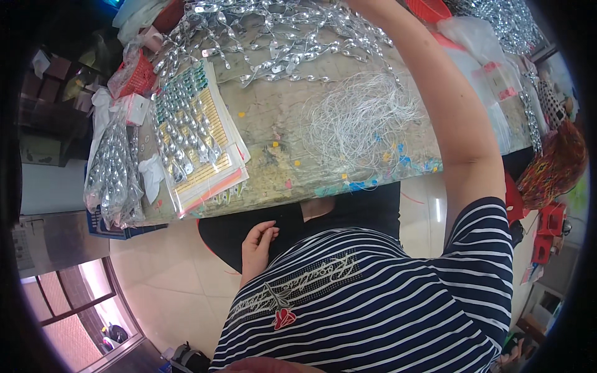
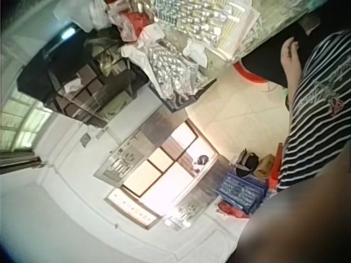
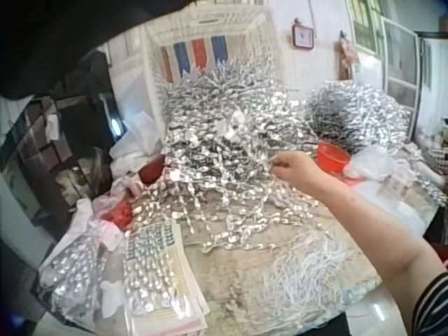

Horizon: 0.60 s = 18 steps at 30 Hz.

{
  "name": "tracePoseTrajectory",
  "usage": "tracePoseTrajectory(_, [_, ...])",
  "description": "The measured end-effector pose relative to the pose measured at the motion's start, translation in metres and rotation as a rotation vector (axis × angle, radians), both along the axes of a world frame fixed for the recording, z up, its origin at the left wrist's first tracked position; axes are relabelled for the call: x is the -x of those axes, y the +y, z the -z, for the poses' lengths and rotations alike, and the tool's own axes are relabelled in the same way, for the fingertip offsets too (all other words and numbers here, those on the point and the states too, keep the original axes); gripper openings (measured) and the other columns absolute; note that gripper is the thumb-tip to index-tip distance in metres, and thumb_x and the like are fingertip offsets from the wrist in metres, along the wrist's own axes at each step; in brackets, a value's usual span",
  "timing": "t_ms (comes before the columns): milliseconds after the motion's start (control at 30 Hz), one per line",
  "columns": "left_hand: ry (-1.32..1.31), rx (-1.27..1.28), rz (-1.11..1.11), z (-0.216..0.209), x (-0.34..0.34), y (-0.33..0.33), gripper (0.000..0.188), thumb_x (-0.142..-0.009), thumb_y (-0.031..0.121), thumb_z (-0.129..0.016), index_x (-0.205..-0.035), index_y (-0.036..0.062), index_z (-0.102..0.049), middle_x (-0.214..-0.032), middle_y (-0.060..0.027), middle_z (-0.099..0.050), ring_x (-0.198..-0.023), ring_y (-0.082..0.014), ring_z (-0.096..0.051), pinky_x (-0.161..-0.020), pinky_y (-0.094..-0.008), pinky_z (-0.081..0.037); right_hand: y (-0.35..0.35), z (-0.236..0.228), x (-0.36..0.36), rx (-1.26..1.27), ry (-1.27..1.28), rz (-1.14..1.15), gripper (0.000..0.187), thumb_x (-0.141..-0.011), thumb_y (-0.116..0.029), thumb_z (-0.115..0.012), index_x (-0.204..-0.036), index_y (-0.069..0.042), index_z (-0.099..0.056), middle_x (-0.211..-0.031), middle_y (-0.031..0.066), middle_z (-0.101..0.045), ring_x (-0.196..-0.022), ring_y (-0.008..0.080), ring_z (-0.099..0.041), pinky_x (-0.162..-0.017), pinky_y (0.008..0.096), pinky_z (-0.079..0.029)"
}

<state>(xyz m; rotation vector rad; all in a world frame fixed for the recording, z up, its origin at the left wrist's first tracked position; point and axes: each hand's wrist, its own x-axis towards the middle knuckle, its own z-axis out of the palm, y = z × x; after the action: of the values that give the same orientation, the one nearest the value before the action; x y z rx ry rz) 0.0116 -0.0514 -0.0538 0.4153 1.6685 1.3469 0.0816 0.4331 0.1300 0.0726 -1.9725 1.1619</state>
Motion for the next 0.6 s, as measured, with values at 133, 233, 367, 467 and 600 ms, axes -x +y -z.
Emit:
tracePoseTrajectory(133, [0.021,-0.001,0.019,0.000,-0.002,0.002,0.021,-0.093,0.007,-0.052,-0.111,-0.0017,-0.059,-0.098,-0.0075,-0.064,-0.089,-0.0111,-0.059,-0.082,-0.0221,-0.046,0.025,0.026,0.016,-0.295,-0.557,0.704,0.020,-0.078,-0.020,-0.066,-0.091,-0.005,-0.067,-0.075,0.0104,-0.065,-0.067,0.0157,-0.060,-0.061,0.0334,-0.048])
tracePoseTrajectory(233, [0.031,0.019,0.007,-0.002,-0.003,-0.001,0.021,-0.092,0.006,-0.054,-0.111,-0.0013,-0.059,-0.097,-0.0064,-0.064,-0.088,-0.0099,-0.058,-0.081,-0.0215,-0.046,0.032,0.055,0.034,-0.515,-0.539,0.690,0.020,-0.078,-0.023,-0.066,-0.086,-0.005,-0.065,-0.081,0.0152,-0.066,-0.077,0.0284,-0.065,-0.064,0.0390,-0.048])
tracePoseTrajectory(367, [0.036,0.010,-0.009,0.001,-0.004,-0.007,0.021,-0.091,0.006,-0.054,-0.110,-0.0025,-0.058,-0.095,-0.0062,-0.064,-0.087,-0.0095,-0.058,-0.080,-0.0212,-0.046,0.025,0.063,0.042,-0.461,-0.721,0.635,0.019,-0.072,-0.013,-0.069,-0.088,-0.005,-0.063,-0.083,0.0111,-0.065,-0.079,0.0268,-0.063,-0.068,0.0354,-0.047])
tracePoseTrajectory(467, [0.041,0.019,-0.013,0.002,-0.004,-0.008,0.022,-0.090,0.005,-0.056,-0.110,-0.0025,-0.058,-0.095,-0.0061,-0.064,-0.087,-0.0094,-0.058,-0.080,-0.0211,-0.046,0.025,0.057,0.047,-0.463,-0.751,0.618,0.019,-0.073,-0.013,-0.068,-0.091,-0.006,-0.063,-0.081,0.0120,-0.064,-0.076,0.0277,-0.062,-0.067,0.0363,-0.047])
tracePoseTrajectory(600, [0.071,0.027,-0.004,0.002,-0.003,-0.005,0.021,-0.089,0.005,-0.057,-0.110,-0.0015,-0.060,-0.093,-0.0049,-0.064,-0.086,-0.0085,-0.058,-0.079,-0.0204,-0.046,0.017,0.038,0.053,-0.530,-0.649,0.718,0.019,-0.081,-0.019,-0.065,-0.095,-0.007,-0.062,-0.078,0.0088,-0.064,-0.073,0.0220,-0.061,-0.065,0.0342,-0.047])
